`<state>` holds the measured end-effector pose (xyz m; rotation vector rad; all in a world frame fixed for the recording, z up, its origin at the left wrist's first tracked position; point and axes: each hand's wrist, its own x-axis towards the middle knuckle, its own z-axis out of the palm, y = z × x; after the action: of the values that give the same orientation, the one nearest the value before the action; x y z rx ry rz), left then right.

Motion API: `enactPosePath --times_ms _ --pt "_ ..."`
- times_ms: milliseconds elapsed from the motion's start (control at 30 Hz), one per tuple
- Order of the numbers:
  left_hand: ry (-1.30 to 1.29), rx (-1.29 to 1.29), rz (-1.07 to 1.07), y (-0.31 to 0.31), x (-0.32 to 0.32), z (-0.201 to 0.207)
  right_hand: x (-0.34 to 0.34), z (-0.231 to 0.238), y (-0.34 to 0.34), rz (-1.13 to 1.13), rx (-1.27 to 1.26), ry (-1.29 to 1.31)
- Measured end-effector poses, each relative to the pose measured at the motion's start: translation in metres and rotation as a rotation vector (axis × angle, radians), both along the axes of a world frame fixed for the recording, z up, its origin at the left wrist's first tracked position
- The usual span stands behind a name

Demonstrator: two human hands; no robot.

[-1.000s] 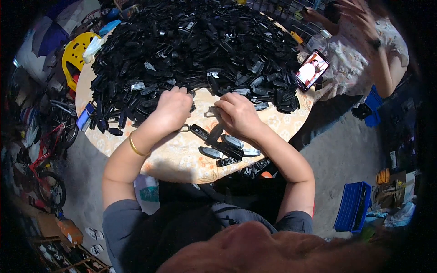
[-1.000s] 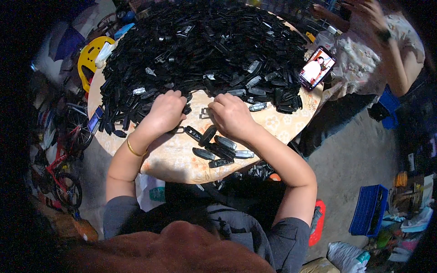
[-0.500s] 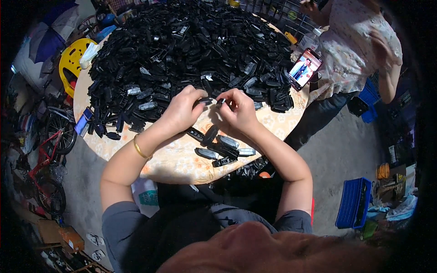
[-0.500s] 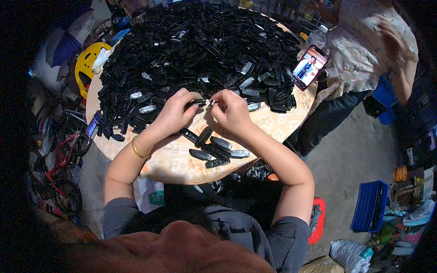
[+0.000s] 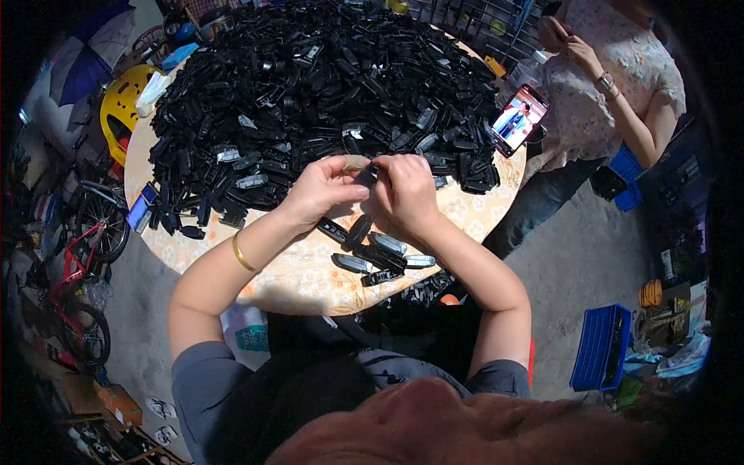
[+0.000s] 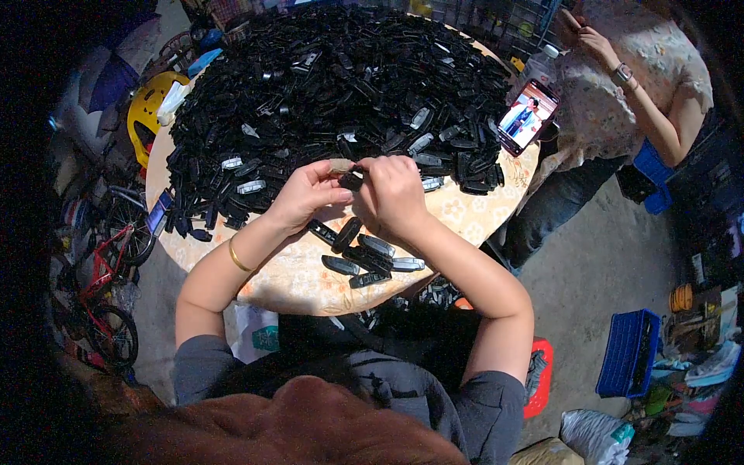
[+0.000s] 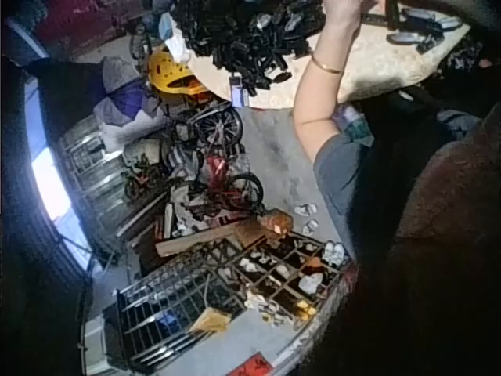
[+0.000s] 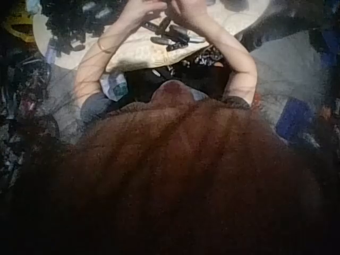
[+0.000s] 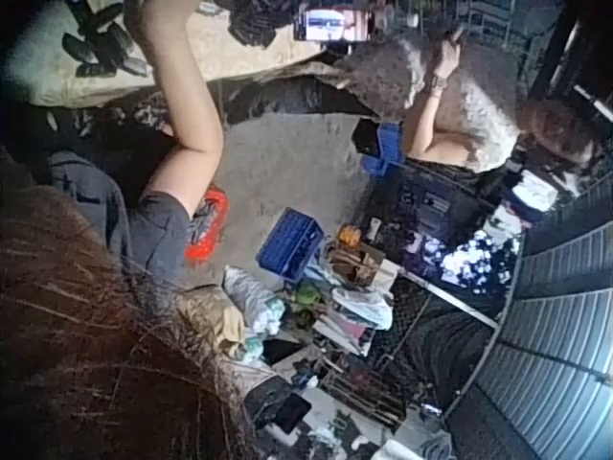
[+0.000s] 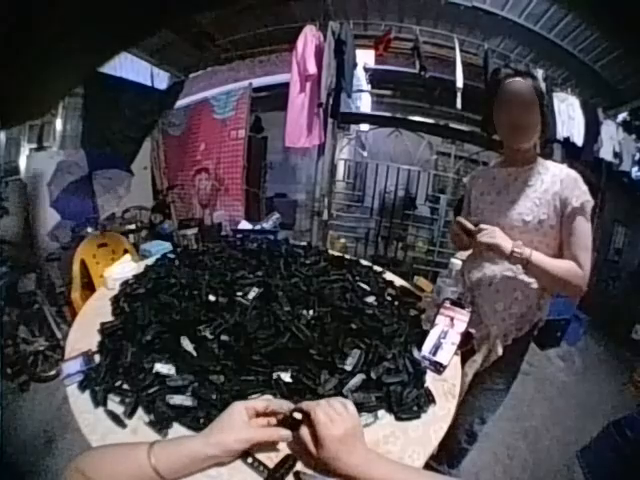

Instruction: The person repeatedly picks up plastic components from a pile on the table, fits and snaps the pieces together by hand, and places the assembled parts onto the table.

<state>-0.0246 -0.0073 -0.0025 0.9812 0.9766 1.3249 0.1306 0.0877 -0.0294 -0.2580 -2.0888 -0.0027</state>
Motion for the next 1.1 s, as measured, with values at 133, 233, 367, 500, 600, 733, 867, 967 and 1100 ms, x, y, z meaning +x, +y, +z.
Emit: enactPosePath --times_ms 133,233,367,500,600,733,867,967,1100 --pt "0.182 -0.06 0.029 -0.001 -0.007 0.0 -0.001 0.004 -0.017 0.049 -0.147 -0.053" --pt "0.107 -0.031 0.07 -0.003 -0.005 0.003 -0.005 0.005 -0.013 0.122 -0.13 -0.033" --pt "0.111 0.046 0.103 0.0 -0.003 -0.002 -0.004 0.005 -0.008 0.267 -0.175 0.046" --pt "0.135 0.149 0.165 0.001 -0.005 -0.008 -0.001 0.007 -0.017 0.255 -0.406 0.069" --pt "0.218 0.196 0.176 0.002 -0.003 -0.005 0.001 0.007 -0.018 0.249 -0.368 0.04" --pt "0.27 0.182 0.187 0.002 -0.007 -0.006 0.0 0.007 -0.019 0.234 -0.361 0.021" --pt "0.272 0.144 0.192 0.001 -0.011 -0.005 0.0 0.007 -0.016 0.248 -0.358 0.011" --pt "0.321 0.156 0.21 0.002 -0.013 0.002 0.004 0.011 -0.013 0.307 -0.359 -0.059" --pt "0.489 0.143 0.111 0.004 -0.025 0.007 0.006 0.011 -0.008 0.362 -0.356 -0.127"
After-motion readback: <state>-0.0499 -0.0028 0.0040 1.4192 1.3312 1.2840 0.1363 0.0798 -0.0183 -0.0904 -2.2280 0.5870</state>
